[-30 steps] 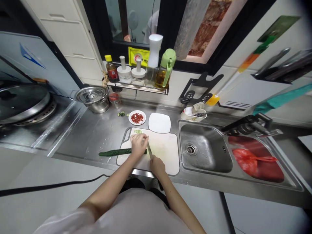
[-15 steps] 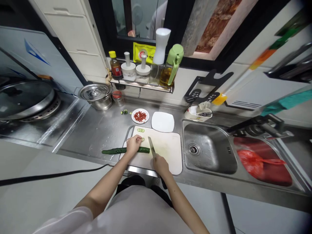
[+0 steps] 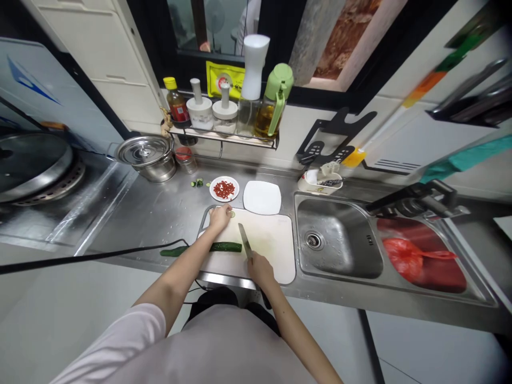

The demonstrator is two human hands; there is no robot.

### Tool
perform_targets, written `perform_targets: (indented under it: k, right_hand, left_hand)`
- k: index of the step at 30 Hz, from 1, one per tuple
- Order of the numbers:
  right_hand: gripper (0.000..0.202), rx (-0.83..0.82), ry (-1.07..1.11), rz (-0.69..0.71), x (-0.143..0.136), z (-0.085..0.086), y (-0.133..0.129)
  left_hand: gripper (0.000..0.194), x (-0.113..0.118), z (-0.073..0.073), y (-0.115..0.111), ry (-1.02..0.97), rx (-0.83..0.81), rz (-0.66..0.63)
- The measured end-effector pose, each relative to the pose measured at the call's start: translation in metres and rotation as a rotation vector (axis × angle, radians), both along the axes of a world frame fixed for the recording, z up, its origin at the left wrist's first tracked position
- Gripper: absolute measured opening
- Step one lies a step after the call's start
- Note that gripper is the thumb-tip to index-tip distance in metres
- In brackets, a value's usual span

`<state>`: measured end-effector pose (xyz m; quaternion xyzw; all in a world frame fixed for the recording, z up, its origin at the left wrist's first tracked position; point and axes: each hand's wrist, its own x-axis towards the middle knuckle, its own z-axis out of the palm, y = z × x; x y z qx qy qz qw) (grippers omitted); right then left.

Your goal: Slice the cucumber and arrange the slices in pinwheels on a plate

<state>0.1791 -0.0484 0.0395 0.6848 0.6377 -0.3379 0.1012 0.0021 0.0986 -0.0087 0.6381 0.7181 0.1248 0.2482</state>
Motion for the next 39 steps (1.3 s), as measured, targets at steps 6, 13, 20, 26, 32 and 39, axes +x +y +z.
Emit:
perform_targets:
  k: [6, 13, 20, 26, 32, 39]
  right_hand:
    - [0.026, -0.005, 0.005, 0.001, 0.001, -0.001, 0.001]
    - [0.025, -0.002, 0.022, -0.009, 0.001, 0.0, 0.0]
    - [0.026, 0.017, 0.014, -0.007, 0.001, -0.003, 0.0]
    - [0.027, 0.015, 0.021, -0.008, 0.001, -0.004, 0.0]
    - [0.027, 0.004, 0.021, -0.008, 0.002, -0.003, 0.0]
    - [0.027, 0.006, 0.029, -0.009, 0.002, -0.002, 0.0]
  left_hand:
    - [0.023, 0.001, 0.0, -0.002, 0.044, 0.049, -0.034]
    - [0.018, -0.001, -0.003, -0.003, 0.123, 0.055, 0.017]
    - [0.023, -0.005, -0.003, -0.01, 0.123, 0.071, -0.011]
    - [0.021, -0.008, -0.002, -0.017, 0.128, 0.093, -0.089]
    - [0.023, -0.004, -0.001, -0.013, 0.125, 0.074, -0.068]
    - [0.021, -0.008, 0.001, -0.034, 0.024, 0.167, 0.032]
